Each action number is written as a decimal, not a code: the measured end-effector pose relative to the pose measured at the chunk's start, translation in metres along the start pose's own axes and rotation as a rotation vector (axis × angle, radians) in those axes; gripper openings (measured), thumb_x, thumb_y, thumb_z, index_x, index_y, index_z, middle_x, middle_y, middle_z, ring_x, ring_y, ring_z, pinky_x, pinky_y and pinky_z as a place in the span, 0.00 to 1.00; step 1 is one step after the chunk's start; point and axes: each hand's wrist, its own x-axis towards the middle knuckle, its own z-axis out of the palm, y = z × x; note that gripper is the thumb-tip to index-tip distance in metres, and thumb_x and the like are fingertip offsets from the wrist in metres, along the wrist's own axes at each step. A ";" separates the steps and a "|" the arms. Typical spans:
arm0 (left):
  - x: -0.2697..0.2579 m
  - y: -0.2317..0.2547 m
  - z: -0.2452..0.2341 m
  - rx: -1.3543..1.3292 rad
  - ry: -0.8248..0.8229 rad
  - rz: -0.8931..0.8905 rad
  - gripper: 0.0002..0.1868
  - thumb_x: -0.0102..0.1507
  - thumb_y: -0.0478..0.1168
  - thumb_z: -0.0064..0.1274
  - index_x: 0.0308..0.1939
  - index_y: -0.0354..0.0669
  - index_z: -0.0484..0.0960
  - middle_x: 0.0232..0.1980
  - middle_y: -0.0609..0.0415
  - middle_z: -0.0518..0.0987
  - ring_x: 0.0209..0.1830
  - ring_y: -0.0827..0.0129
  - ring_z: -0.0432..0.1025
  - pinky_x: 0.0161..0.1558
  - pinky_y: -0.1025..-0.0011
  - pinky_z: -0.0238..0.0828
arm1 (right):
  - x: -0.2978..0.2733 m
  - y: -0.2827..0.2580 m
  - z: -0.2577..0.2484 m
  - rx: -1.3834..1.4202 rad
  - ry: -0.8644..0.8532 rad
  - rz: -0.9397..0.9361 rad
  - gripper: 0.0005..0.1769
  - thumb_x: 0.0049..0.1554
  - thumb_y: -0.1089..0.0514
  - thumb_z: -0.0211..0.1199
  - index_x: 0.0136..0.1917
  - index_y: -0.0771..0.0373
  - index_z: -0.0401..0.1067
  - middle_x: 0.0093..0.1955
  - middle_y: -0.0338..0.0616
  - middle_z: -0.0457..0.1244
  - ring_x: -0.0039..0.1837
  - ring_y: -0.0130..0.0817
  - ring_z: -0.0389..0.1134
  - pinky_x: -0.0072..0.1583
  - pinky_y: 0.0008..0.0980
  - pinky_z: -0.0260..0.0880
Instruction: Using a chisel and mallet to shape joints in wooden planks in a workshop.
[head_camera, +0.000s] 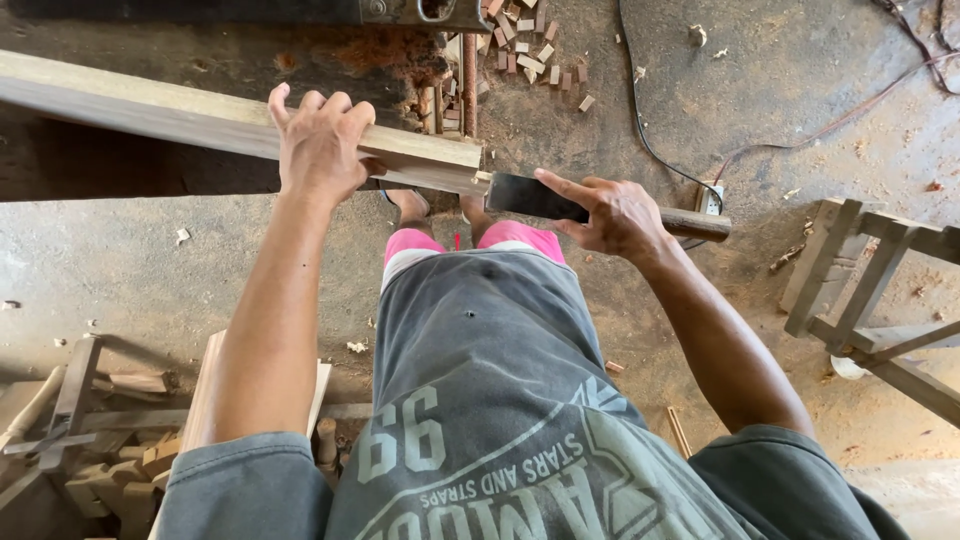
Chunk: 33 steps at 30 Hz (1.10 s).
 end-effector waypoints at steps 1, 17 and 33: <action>0.000 0.000 0.000 0.001 -0.002 0.000 0.19 0.51 0.32 0.69 0.41 0.59 0.82 0.40 0.64 0.77 0.46 0.67 0.72 0.74 0.39 0.42 | 0.000 -0.001 -0.001 0.002 -0.001 -0.001 0.44 0.54 0.38 0.70 0.79 0.26 0.54 0.40 0.39 0.66 0.40 0.38 0.71 0.41 0.39 0.73; 0.001 -0.002 0.005 0.015 0.036 0.009 0.19 0.51 0.34 0.72 0.41 0.58 0.82 0.41 0.63 0.77 0.47 0.66 0.72 0.72 0.40 0.45 | 0.019 0.000 0.010 0.268 0.077 -0.148 0.41 0.58 0.39 0.68 0.80 0.34 0.55 0.50 0.48 0.67 0.46 0.41 0.69 0.46 0.44 0.72; -0.016 0.019 -0.044 0.040 0.118 0.111 0.16 0.51 0.33 0.64 0.40 0.54 0.80 0.41 0.59 0.76 0.47 0.61 0.72 0.57 0.57 0.59 | -0.062 -0.070 0.005 1.813 -0.211 0.386 0.40 0.64 0.50 0.47 0.85 0.42 0.37 0.39 0.41 0.62 0.33 0.32 0.67 0.37 0.38 0.75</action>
